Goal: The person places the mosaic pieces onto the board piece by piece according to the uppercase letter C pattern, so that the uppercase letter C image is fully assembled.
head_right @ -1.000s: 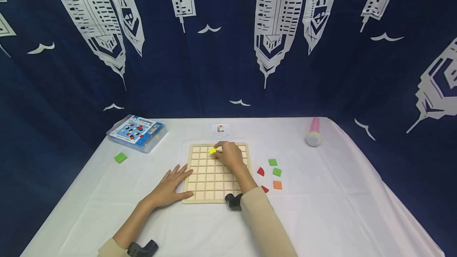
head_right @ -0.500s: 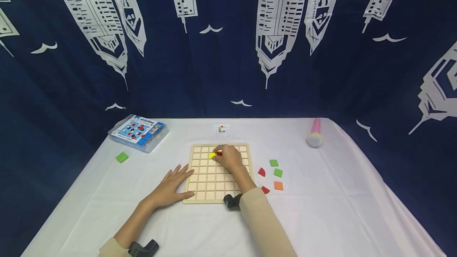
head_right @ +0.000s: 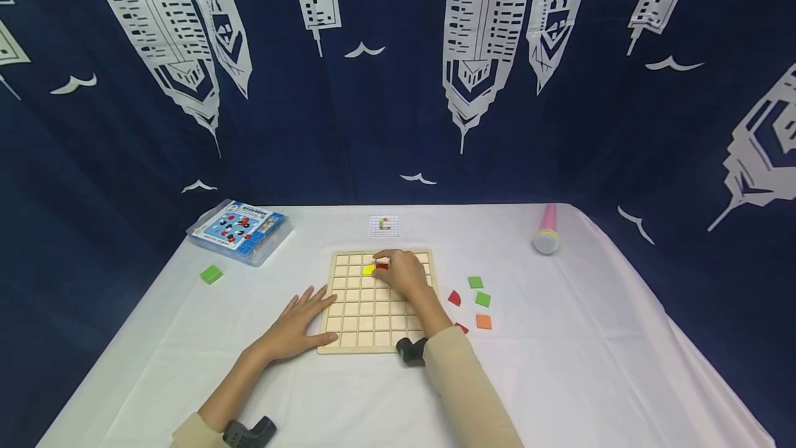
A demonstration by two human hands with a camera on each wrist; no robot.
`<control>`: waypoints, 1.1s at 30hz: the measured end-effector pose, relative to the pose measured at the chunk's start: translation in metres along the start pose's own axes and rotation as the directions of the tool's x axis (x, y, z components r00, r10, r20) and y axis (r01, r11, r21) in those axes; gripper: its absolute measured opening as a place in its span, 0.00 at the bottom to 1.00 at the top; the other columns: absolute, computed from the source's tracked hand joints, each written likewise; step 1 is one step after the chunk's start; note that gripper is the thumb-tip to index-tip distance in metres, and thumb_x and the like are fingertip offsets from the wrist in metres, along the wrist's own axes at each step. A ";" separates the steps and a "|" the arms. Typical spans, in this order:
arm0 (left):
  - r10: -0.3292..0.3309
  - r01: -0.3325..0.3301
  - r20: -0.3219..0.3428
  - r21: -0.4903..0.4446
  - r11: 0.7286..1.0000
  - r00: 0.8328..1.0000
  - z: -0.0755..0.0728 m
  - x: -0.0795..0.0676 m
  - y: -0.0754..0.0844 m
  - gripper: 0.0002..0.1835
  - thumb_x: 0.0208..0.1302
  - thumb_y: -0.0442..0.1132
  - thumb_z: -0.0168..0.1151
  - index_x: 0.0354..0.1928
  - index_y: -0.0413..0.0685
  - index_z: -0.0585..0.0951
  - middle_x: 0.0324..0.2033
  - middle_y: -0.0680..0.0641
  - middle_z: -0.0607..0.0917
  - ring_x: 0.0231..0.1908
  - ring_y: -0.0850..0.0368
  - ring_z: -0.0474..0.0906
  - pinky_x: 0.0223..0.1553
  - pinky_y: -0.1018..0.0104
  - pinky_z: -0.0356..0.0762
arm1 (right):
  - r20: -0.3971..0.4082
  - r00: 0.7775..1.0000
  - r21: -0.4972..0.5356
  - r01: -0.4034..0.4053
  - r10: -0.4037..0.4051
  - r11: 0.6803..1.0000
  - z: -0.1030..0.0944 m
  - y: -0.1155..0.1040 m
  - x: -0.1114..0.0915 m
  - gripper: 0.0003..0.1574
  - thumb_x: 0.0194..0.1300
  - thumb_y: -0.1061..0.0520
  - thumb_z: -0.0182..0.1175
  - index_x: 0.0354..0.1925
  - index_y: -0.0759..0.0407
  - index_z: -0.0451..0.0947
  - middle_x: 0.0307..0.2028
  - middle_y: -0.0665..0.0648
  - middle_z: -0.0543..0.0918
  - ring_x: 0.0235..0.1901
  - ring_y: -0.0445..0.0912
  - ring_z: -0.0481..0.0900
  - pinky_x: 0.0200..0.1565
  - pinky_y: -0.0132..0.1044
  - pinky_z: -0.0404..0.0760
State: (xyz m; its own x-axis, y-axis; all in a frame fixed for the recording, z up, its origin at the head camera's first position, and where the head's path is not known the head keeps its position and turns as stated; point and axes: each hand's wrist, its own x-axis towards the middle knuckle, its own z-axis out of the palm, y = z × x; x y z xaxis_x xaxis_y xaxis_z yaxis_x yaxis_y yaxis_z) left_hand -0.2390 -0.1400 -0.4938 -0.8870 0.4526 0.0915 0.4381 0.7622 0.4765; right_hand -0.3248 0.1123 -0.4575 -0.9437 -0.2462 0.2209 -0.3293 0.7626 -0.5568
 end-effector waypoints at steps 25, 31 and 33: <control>-0.009 0.009 -0.011 -0.002 1.000 1.000 0.001 0.001 -0.002 0.45 0.52 0.68 0.57 0.68 0.53 0.63 0.70 0.48 0.53 0.70 0.48 0.39 0.67 0.49 0.33 | -0.020 0.980 0.045 -0.197 0.198 0.979 -0.110 0.152 -0.091 0.19 0.57 0.53 0.65 0.47 0.58 0.82 0.13 0.49 0.60 0.15 0.42 0.56 0.17 0.33 0.57; -0.006 0.006 -0.006 -0.004 1.000 1.000 0.003 0.002 -0.003 0.45 0.52 0.69 0.56 0.68 0.54 0.63 0.70 0.48 0.53 0.70 0.48 0.39 0.67 0.49 0.33 | -0.022 0.983 0.032 -0.180 0.181 0.983 -0.107 0.153 -0.085 0.15 0.57 0.55 0.65 0.43 0.58 0.82 0.13 0.50 0.60 0.15 0.43 0.56 0.18 0.33 0.57; -0.007 0.007 -0.008 -0.004 1.000 1.000 0.002 0.002 -0.003 0.45 0.52 0.69 0.56 0.68 0.54 0.63 0.70 0.48 0.53 0.70 0.48 0.39 0.67 0.49 0.33 | -0.032 0.983 0.022 -0.180 0.181 0.983 -0.106 0.153 -0.083 0.15 0.56 0.55 0.65 0.43 0.58 0.82 0.13 0.50 0.60 0.16 0.43 0.56 0.18 0.34 0.57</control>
State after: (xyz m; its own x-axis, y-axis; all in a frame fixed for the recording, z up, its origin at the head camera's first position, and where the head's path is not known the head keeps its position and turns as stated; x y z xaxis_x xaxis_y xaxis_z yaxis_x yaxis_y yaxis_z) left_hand -0.2413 -0.1401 -0.4971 -0.8913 0.4432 0.0953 0.4311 0.7635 0.4808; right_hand -0.2935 0.3129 -0.4760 -0.9862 -0.0850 0.1423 -0.1546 0.7810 -0.6051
